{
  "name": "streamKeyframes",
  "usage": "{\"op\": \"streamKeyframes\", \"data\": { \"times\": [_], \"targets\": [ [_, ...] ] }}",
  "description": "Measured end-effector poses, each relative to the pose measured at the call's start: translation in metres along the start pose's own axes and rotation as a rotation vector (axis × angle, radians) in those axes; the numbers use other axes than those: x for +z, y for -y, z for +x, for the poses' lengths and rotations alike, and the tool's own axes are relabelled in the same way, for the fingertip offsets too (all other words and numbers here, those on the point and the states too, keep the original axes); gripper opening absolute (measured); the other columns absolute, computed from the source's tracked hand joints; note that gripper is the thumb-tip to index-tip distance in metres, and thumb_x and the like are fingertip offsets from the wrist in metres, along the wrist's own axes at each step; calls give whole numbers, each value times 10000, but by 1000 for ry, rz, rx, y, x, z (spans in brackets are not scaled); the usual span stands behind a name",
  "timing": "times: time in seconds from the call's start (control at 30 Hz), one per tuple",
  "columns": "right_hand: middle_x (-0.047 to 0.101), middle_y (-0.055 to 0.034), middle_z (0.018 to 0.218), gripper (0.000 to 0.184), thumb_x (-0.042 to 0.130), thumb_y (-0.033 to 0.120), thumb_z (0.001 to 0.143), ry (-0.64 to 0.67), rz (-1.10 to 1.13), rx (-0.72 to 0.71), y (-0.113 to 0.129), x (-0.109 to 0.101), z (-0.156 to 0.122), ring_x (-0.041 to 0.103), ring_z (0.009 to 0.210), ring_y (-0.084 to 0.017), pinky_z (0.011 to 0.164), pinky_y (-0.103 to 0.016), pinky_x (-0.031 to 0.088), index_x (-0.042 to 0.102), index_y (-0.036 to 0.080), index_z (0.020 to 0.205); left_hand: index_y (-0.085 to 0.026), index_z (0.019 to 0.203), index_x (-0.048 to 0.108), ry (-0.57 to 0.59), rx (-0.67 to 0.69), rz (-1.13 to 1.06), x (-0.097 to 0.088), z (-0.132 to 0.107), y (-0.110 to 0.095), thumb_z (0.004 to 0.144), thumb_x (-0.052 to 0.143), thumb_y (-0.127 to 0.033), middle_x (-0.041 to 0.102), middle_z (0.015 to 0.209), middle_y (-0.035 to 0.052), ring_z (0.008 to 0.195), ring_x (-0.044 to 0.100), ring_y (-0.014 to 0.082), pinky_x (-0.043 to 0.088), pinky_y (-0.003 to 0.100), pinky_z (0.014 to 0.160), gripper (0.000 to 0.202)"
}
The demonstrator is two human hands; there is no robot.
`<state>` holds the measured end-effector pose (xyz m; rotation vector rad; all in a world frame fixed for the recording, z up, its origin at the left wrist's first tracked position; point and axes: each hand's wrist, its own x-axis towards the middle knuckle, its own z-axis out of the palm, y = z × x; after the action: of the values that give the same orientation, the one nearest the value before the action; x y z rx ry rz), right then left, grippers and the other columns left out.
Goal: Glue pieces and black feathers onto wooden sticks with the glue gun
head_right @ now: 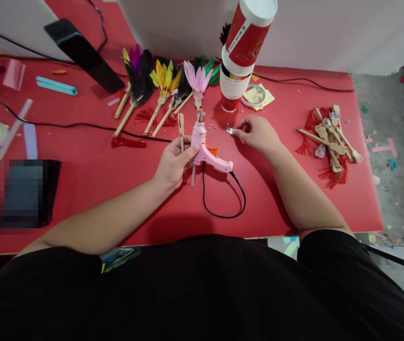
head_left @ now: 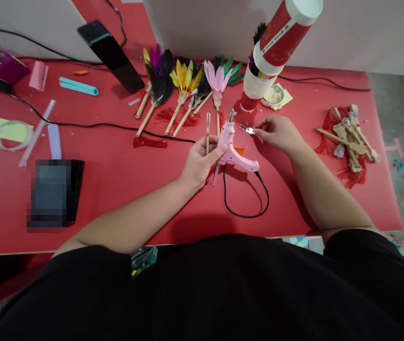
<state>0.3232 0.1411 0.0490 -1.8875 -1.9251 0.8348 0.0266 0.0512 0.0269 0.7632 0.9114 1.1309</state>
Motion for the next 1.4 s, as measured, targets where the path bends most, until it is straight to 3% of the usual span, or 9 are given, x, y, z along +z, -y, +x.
{"op": "streamKeyframes", "data": {
  "times": [0.13,0.27,0.47,0.57,0.67,0.8,1.13,1.23,1.4],
  "targets": [
    [833,-72,915,190,953,321,981,98,-132,68,10,-3,7,711,846,-261,760,-419,474,793,267,894,-239,1051,730,47,14,25,-3,-1,1,775,1230,-594,758,852,-38,734,723,121,645,263,709,672],
    [811,-55,835,238,960,311,972,173,39,-16,7,-7,5,711,805,-243,776,-417,517,775,261,831,-219,1040,740,112,14,54,-5,-1,1,811,1218,-613,790,895,-29,769,736,101,650,230,758,661],
    [760,-42,781,500,1117,629,870,89,529,-87,0,-13,-9,698,694,-219,678,-401,608,768,273,890,-196,1104,803,146,-50,96,-11,-1,1,827,1219,-579,861,993,15,831,789,122,671,238,781,630],
    [746,-30,811,519,1156,601,794,-9,654,-108,4,-13,-15,671,683,-205,617,-386,606,770,286,941,-191,1152,826,133,-73,97,-13,-2,0,847,1209,-579,878,1008,25,839,808,138,678,254,776,624],
    [739,-28,860,471,1137,557,800,-96,720,-153,12,-9,-22,728,774,-227,662,-394,655,787,296,977,-191,1170,831,129,-95,90,-14,-2,0,852,1203,-601,896,1014,34,824,818,146,678,262,762,639],
    [717,-45,893,470,1124,620,857,-161,792,-273,19,4,-34,766,844,-261,710,-441,700,798,300,965,-196,1164,829,138,-135,75,-12,-4,-1,849,1205,-601,907,999,34,782,816,145,667,263,731,636],
    [770,-87,1023,724,1041,1006,808,-162,799,-285,35,26,-44,808,1019,-331,853,-544,763,780,341,924,-204,1218,829,170,-216,-13,-6,-6,-4,786,1248,-573,933,1072,42,870,877,170,717,284,809,706],
    [762,-105,1051,680,1028,978,858,-145,781,-324,39,23,-48,799,1089,-360,888,-574,748,791,343,903,-201,1179,827,169,-210,1,-6,-5,-4,786,1242,-594,925,1050,37,835,856,157,713,276,782,694],
    [756,-106,1049,497,1090,746,879,-131,722,-288,40,20,-53,790,1122,-373,916,-575,719,807,341,937,-200,1131,822,183,-207,-1,-5,-5,-3,756,1250,-622,906,981,22,765,813,134,688,255,727,709]
  ]
}}
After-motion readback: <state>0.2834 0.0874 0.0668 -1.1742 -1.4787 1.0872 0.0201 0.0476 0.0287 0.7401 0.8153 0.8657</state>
